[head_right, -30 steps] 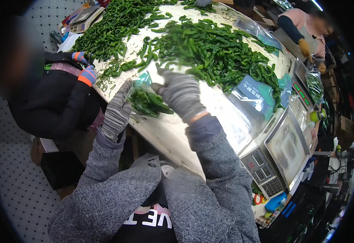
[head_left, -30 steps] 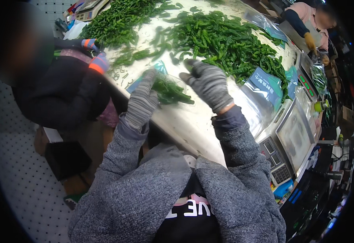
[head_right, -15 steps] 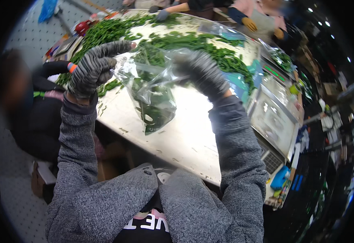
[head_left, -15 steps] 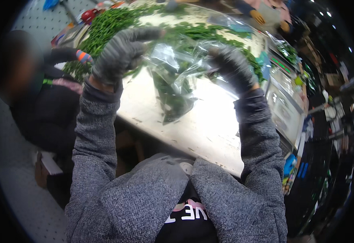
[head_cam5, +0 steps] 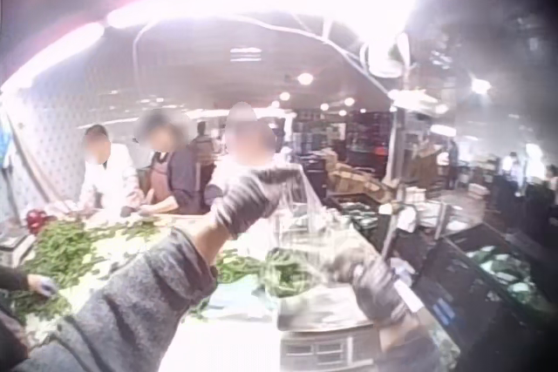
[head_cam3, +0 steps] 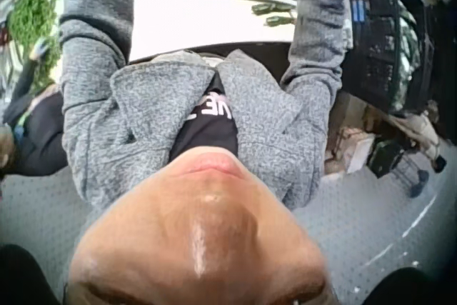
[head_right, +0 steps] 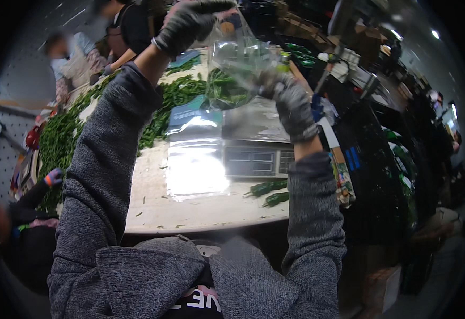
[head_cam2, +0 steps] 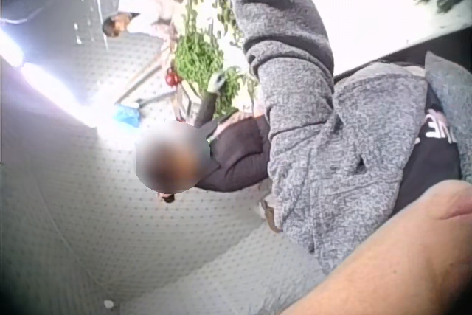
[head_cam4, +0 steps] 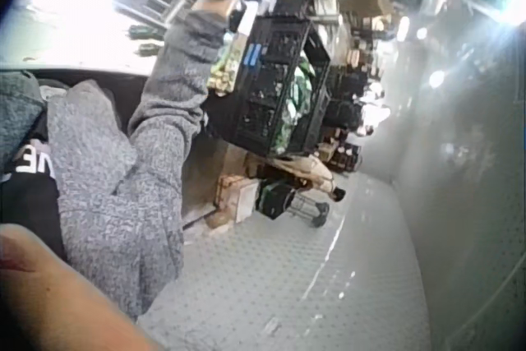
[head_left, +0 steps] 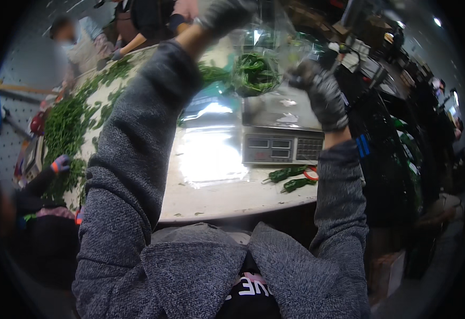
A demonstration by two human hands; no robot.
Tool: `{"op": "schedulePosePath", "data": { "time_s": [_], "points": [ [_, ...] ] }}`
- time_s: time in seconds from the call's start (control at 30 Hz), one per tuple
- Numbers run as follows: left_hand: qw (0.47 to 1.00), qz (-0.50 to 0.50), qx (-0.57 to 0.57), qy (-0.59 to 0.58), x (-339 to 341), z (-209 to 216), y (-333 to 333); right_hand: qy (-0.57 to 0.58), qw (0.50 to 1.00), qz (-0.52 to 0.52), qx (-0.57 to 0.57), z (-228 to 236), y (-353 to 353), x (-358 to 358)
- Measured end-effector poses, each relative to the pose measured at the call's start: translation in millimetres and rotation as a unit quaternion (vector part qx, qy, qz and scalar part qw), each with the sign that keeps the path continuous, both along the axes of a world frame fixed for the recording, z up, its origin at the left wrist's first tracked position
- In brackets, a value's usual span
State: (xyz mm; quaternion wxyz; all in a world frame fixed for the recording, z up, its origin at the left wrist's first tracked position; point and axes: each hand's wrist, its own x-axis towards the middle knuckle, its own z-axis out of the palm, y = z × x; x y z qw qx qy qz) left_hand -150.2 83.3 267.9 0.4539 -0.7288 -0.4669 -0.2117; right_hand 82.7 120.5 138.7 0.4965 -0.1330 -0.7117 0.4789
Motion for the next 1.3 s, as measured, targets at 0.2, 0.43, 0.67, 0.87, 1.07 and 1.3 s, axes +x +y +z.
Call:
{"op": "schedulePosePath", "data": {
  "time_s": [0.2,0.43,0.67,0.87,1.07,1.3],
  "points": [
    [0.956,-0.121,-0.254,0.086,26.7,-128.8,19.4,-0.433,0.884,0.159,-0.072,-120.5,-68.7,99.6],
    [0.879,-0.096,-0.436,-0.166,30.6,-135.7,-61.9,-0.169,0.862,0.114,-0.465,-182.8,-130.5,113.4],
    [0.793,-0.172,-0.429,-0.397,6.1,-147.8,-105.6,-0.220,0.842,0.089,-0.485,-210.9,-150.5,86.8],
    [0.819,-0.079,-0.399,-0.404,-16.1,-184.9,-137.4,-0.182,0.884,0.019,-0.430,-252.2,-173.9,70.9],
    [0.817,-0.097,-0.319,-0.470,-17.8,-239.8,-154.6,-0.377,0.898,-0.160,-0.162,-261.5,-189.2,56.5],
    [0.682,-0.088,-0.478,-0.547,-29.7,-303.4,-167.1,-0.431,0.871,-0.235,-0.028,-282.1,-187.1,38.7]
  ]
}}
